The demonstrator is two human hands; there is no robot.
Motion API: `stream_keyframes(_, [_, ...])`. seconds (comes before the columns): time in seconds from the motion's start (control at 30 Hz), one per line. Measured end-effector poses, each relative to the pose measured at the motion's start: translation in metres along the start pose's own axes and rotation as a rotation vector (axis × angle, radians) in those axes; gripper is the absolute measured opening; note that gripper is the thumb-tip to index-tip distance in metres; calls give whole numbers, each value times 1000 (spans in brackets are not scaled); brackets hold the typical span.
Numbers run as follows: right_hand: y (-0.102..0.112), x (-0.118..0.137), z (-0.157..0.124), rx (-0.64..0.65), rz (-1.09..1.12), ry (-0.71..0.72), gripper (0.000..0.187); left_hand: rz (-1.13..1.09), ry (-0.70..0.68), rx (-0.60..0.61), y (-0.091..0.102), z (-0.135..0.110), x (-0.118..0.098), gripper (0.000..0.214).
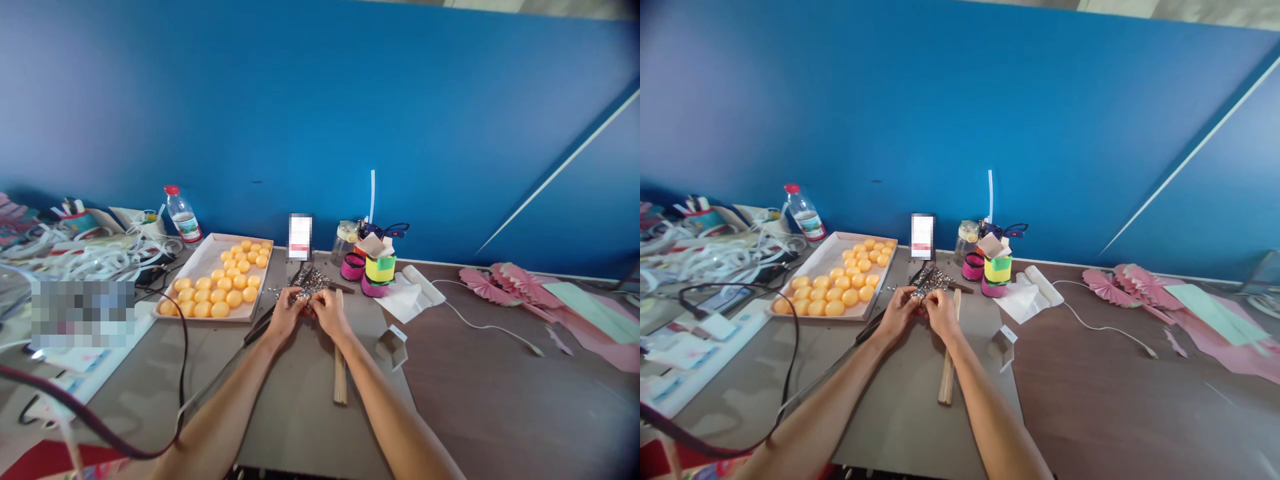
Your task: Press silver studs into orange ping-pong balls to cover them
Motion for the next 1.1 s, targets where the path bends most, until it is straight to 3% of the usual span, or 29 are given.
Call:
stream_keyframes(0.17, [15,5,3,-40,40,17,16,-226,50,67,-7,1,-1,43])
stream_keyframes(0.23, [35,12,3,-155,-127,68,17,-319,77,64,-6,2,-3,45])
stream_keyframes(0.33, [59,10,1,-275,-521,2,22,-414,133,42,-2,3,-4,43])
stream_keyframes(0.47, [61,-10,-1,-162,-871,-200,37,-502,153,24,0,3,-7,38])
stream_keyframes(0.67, [59,-21,-1,-82,-940,-261,42,-489,213,6,-1,0,-3,35])
stream_keyframes(0.8, [62,-20,4,-182,-807,-171,41,-478,203,13,-1,1,-4,36])
stream_keyframes(0.9, [65,-9,7,-261,-521,-68,39,-466,206,-14,3,3,0,38])
stream_keyframes(0.97, [59,-2,8,-204,-228,-21,36,-457,216,-40,7,4,4,39])
stream_keyframes(1.1, [24,18,2,78,312,4,32,-453,224,-31,6,5,7,41])
Point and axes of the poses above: each hand's wrist, its own z-axis towards the middle knuckle, its own y-axis out of the back of the hand, x = y × z, the point moved 10 cm from there along z, towards the middle knuckle, and after that the axes turned 1 degree about -x, right-handed, at the moved point
